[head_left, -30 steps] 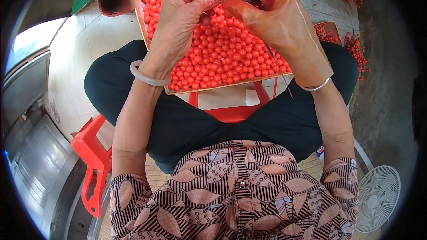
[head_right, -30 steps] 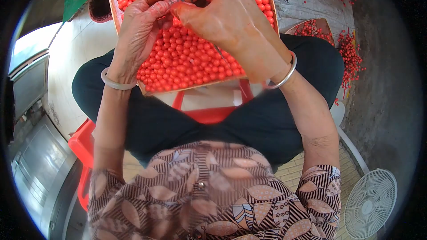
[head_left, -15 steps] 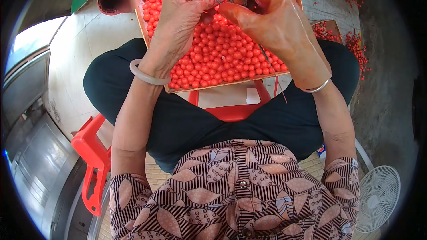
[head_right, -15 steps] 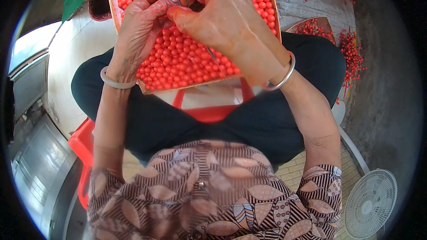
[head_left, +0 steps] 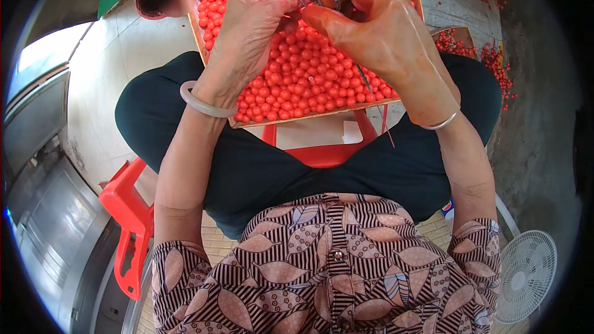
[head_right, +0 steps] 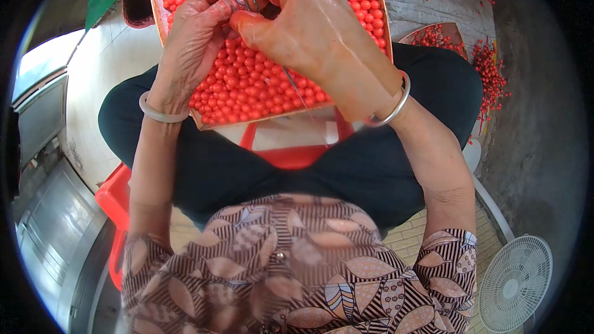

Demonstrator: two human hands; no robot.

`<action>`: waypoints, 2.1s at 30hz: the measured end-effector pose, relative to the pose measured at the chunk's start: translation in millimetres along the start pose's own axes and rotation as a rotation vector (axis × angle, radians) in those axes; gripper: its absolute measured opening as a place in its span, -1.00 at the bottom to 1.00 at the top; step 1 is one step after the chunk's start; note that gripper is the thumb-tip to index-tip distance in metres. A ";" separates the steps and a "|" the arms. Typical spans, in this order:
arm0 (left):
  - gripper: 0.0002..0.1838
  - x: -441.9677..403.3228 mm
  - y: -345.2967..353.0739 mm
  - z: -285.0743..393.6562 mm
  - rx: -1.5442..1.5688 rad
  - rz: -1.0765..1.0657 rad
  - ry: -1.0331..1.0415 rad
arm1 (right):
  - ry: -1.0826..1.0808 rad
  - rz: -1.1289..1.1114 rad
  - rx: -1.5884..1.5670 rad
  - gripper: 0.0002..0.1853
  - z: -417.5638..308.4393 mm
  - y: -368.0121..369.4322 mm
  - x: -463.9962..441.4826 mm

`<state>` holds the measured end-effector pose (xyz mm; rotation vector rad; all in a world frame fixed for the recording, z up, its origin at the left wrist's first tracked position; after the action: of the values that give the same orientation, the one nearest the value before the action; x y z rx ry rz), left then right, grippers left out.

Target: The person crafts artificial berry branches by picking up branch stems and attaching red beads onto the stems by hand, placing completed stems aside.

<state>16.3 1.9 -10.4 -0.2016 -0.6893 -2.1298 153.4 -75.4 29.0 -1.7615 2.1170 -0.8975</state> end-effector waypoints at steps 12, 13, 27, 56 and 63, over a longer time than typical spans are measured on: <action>-0.76 0.5 1.9 -1.8 0.029 0.007 -0.025 | -0.137 0.047 0.115 -0.74 0.9 3.6 0.7; -0.79 0.4 2.4 -2.4 0.042 0.017 -0.016 | -0.149 0.068 0.111 -0.72 0.9 4.1 0.3; -0.82 -1.0 2.2 -8.0 0.101 0.019 0.022 | -0.223 0.133 0.144 -0.71 4.3 7.9 0.3; -0.86 -2.3 0.2 -12.1 0.115 0.009 0.002 | -0.292 0.163 0.280 -0.76 0.9 10.2 8.1; -0.82 -1.1 -4.2 -10.6 0.081 -0.029 -0.035 | -0.338 0.160 0.316 -0.76 1.5 10.4 7.6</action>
<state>14.8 -1.1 -21.3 -0.1867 -0.8020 -2.1261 144.1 -82.3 23.1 -1.4456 1.7622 -0.7763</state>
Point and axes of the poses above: each hand's wrist, its own x-axis away from the middle knuckle, its own y-axis out of the palm, z = x × y, the point moved 1 cm from there along -x, towards the middle knuckle, and after that the axes turned 6 degrees about x, right-handed, at the moved point
